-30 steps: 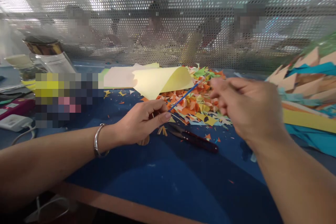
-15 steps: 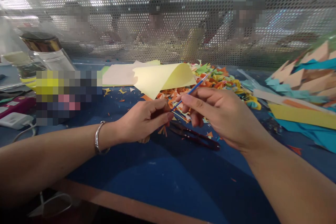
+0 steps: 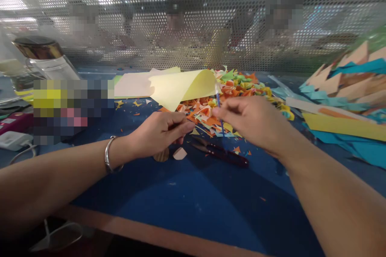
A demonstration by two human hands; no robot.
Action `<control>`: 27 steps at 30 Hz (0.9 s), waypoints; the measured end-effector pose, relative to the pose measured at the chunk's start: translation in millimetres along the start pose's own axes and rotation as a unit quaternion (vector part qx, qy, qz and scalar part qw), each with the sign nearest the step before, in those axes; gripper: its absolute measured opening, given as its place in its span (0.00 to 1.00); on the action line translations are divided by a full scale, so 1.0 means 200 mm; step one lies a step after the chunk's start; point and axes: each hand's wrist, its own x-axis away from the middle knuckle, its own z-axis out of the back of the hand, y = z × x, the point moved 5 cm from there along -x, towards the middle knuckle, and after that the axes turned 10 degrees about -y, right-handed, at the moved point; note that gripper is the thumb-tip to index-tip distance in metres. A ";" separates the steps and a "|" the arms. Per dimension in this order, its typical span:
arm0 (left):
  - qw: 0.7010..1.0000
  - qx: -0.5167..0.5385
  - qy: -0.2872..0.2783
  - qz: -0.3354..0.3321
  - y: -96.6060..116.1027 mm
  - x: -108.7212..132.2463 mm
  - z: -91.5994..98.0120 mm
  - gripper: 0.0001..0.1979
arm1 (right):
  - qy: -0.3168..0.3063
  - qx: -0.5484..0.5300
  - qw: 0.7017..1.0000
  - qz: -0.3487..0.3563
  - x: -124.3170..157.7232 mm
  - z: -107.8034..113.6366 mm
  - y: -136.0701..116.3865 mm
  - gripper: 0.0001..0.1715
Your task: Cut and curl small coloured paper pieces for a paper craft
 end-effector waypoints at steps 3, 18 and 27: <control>0.997 -0.032 0.065 -0.029 -0.02 -0.01 0.05 0.15 | -0.110 0.107 0.988 -0.024 -0.01 -0.07 -0.01 0.36; 0.989 -0.115 0.093 0.029 -0.12 -0.04 0.14 0.07 | -0.171 -0.008 0.980 0.105 0.07 -0.20 -0.16 0.21; 0.988 -0.019 -0.134 0.068 0.03 0.02 0.06 0.15 | -0.207 -0.011 0.964 0.164 0.08 -0.23 -0.19 0.11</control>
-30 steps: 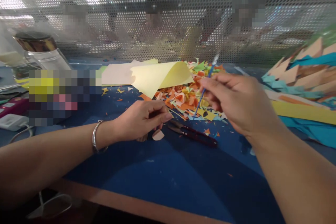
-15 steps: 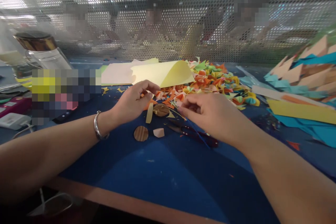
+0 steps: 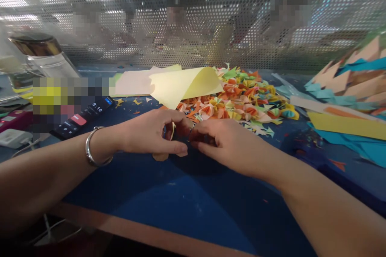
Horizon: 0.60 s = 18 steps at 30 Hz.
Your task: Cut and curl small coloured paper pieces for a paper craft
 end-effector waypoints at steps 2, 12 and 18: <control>0.999 -0.024 -0.018 -0.021 0.01 0.01 -0.02 0.15 | 0.002 0.001 1.000 0.005 0.00 0.00 0.00 0.10; 0.990 0.118 0.062 -0.048 -0.06 -0.03 -0.01 0.05 | 0.037 0.005 0.999 -0.007 0.00 0.02 -0.01 0.14; 0.974 0.200 0.091 -0.049 -0.08 -0.05 -0.01 0.03 | 0.086 -0.036 0.995 -0.022 0.02 0.04 -0.02 0.16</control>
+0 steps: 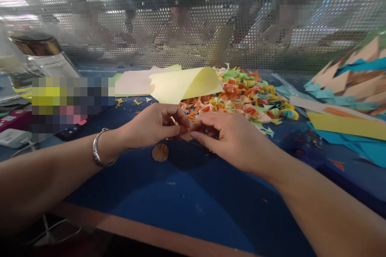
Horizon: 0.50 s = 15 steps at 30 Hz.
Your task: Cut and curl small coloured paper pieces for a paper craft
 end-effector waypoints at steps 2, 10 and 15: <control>1.000 0.026 0.009 -0.012 0.00 0.00 0.00 0.05 | 0.013 -0.020 1.000 -0.016 0.00 0.01 0.01 0.17; 0.993 0.087 0.024 -0.079 0.02 -0.01 0.01 0.11 | 0.049 -0.095 0.991 -0.085 0.01 0.05 0.05 0.26; 0.991 0.116 0.007 -0.068 0.01 -0.03 0.02 0.13 | 0.042 -0.213 0.969 -0.119 0.01 0.02 0.08 0.24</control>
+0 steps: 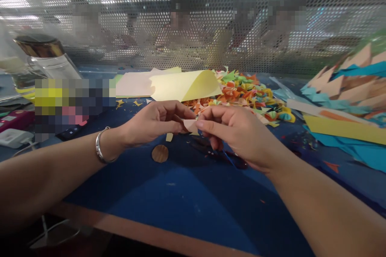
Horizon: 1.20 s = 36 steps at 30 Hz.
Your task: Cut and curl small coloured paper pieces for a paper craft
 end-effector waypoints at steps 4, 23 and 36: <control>0.998 0.061 -0.029 -0.004 -0.01 0.00 -0.03 0.12 | -0.021 -0.063 0.998 0.007 -0.01 -0.02 -0.01 0.24; 0.974 -0.184 0.115 -0.057 0.00 0.03 0.01 0.11 | -0.044 0.038 0.998 0.034 0.00 -0.05 -0.08 0.30; 0.991 -0.093 0.079 -0.047 -0.01 0.02 0.00 0.12 | -0.037 0.097 0.992 0.070 0.00 -0.03 -0.11 0.32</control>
